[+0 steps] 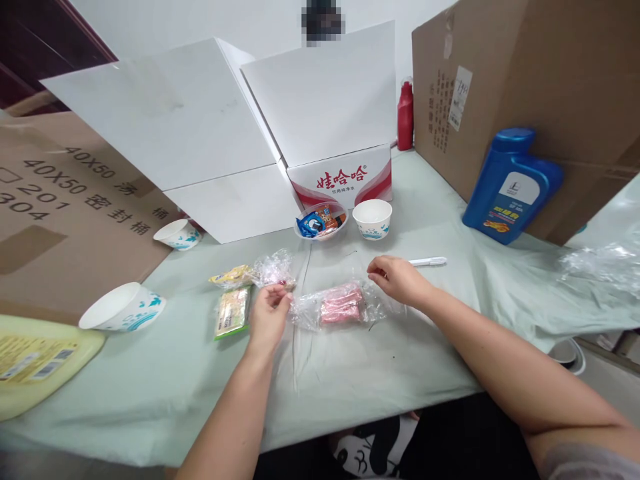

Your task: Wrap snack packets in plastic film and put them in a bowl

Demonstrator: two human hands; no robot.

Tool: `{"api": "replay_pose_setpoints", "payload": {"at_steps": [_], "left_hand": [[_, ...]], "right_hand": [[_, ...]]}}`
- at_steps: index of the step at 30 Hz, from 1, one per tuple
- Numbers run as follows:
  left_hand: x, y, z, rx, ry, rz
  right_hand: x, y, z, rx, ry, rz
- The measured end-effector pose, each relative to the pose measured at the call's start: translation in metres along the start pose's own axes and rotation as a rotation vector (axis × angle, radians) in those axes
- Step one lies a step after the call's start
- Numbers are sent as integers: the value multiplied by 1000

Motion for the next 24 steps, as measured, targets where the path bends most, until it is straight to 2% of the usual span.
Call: {"api": "replay_pose_setpoints", "payload": {"at_steps": [2, 3, 4, 5, 7, 8, 9, 12, 15, 17, 19, 21, 23, 24], "left_hand": [[13, -9, 20, -127, 249, 137], [21, -9, 33, -183, 407, 135], [30, -4, 44, -220, 557, 54], [38, 4, 52, -251, 668, -100], [50, 23, 60, -365, 764, -407], [52, 31, 60, -449, 753, -495], [51, 37, 58, -542, 713, -532], [40, 44, 46, -764, 538, -527], [38, 42, 45, -808, 528, -606], [46, 36, 55, -783, 591, -660], [57, 29, 67, -756, 611, -748], [70, 24, 76, -705, 562, -918], [79, 23, 81, -631, 483, -1079], [80, 24, 81, -594, 450, -1113]], "right_hand": [[1, 6, -2, -50, 36, -116], [1, 11, -4, -53, 44, -181], [1, 14, -7, -41, 48, -236], [2, 17, -9, -21, 50, -275], [4, 19, -15, 15, 39, -306], [5, 18, -19, 23, 21, -306], [7, 17, -24, 24, -17, -304], [18, 9, -45, 3, -274, -345], [35, 5, -65, -66, -536, -556], [43, 6, -69, -109, -557, -726], [44, 9, -68, -131, -499, -782], [37, 13, -66, -116, -440, -631], [26, 19, -63, -49, -423, -379], [21, 25, -61, 10, -417, -269]]}}
Point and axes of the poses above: each hand's wrist, its own x-axis away from the middle knuckle, its own y-axis out of the palm, z = x × y, the point moved 4 cm from there along -x, towards the middle knuckle, and after that the axes turned 13 degrees about -z, right-handed, at the moved point
